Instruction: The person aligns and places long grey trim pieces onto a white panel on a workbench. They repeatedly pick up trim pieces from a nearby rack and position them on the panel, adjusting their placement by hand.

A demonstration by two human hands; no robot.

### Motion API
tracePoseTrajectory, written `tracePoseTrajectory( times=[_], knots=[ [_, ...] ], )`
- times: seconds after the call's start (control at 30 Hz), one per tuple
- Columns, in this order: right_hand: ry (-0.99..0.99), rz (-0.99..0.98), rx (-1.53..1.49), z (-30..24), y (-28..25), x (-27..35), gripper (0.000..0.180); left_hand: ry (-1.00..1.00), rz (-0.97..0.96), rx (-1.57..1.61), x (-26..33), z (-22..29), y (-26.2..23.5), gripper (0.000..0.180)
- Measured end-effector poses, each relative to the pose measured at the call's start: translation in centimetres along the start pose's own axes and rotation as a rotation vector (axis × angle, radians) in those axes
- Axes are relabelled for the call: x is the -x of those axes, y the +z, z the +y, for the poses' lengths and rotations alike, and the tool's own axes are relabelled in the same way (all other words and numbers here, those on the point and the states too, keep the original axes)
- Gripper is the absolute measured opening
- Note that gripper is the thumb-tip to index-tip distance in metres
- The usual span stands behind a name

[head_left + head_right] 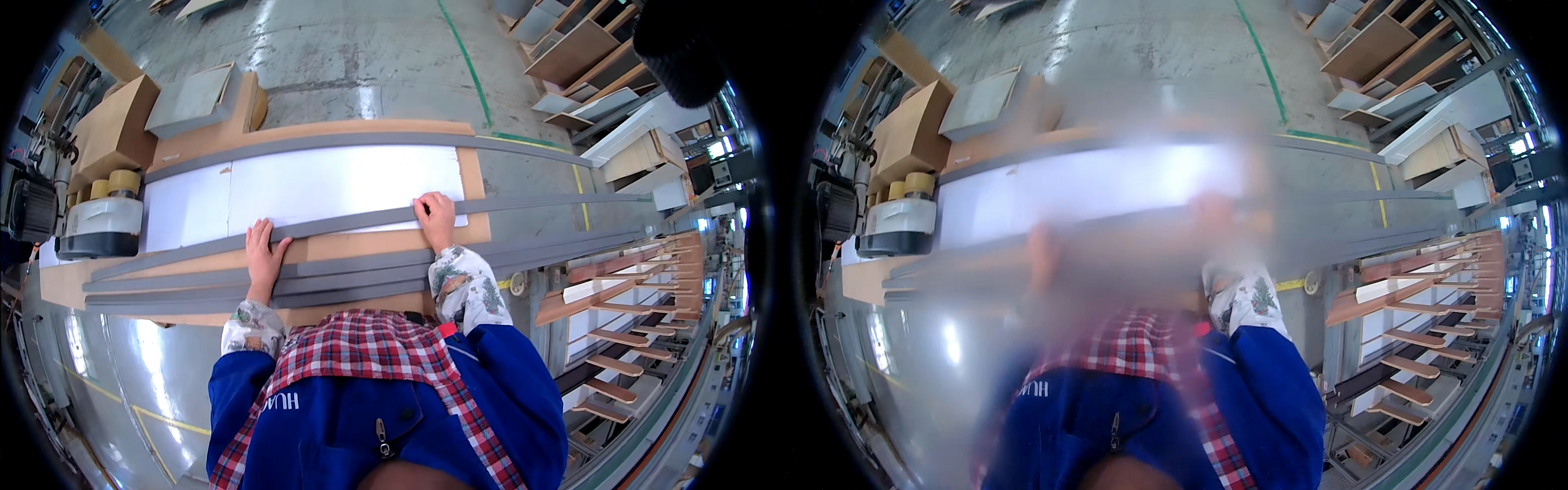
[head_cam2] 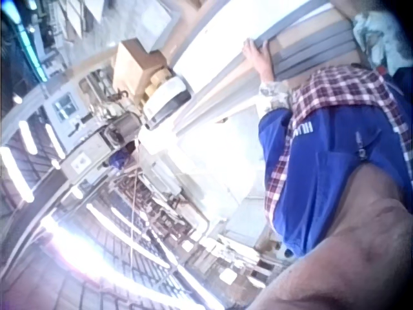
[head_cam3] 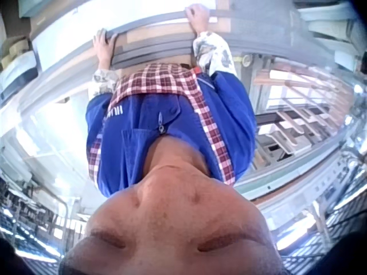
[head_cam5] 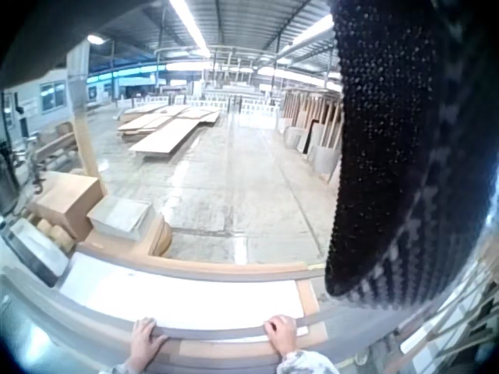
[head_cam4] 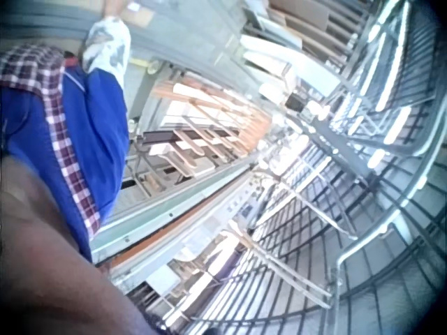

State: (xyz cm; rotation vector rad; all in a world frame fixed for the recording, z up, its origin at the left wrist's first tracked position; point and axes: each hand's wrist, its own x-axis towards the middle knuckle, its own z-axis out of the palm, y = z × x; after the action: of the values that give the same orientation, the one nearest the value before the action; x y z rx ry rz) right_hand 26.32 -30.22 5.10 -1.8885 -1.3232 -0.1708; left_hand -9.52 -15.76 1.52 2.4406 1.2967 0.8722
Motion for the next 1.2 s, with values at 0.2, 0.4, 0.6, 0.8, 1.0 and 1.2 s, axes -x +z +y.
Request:
tracePoseTrajectory(
  times=[0.2, 0.4, 0.6, 0.8, 1.0, 1.2],
  knots=[
    [0.022, 0.018, 0.021, 0.8, -0.2, 0.4, 0.013, 0.038, 0.015, 0.038, 0.1, 0.4, 0.3, 0.048],
    [0.033, 0.028, 0.0, -0.2, -0.2, 0.3, 0.013, 0.034, 0.013, -0.01, 1.1, -0.9, 0.9, 0.047],
    [0.036, 0.066, -0.002, 1.2, -0.5, 1.1, 0.014, 0.099, -0.003, -0.002, 0.7, -1.5, 2.3, 0.046],
    [0.009, 0.077, -0.058, 3.0, 1.4, 1.1, 0.015, 0.038, -0.037, 0.01, 1.2, -3.9, 2.2, 0.046],
    [0.042, 0.086, -0.044, 1.4, -0.5, 1.1, 0.015, 0.059, -0.068, -0.003, 0.4, -1.9, 1.4, 0.046],
    [0.012, 0.129, -0.023, 1.7, -0.2, 1.3, 0.015, 0.093, -0.052, 0.003, 0.3, -2.0, 1.3, 0.045]
  ],
)
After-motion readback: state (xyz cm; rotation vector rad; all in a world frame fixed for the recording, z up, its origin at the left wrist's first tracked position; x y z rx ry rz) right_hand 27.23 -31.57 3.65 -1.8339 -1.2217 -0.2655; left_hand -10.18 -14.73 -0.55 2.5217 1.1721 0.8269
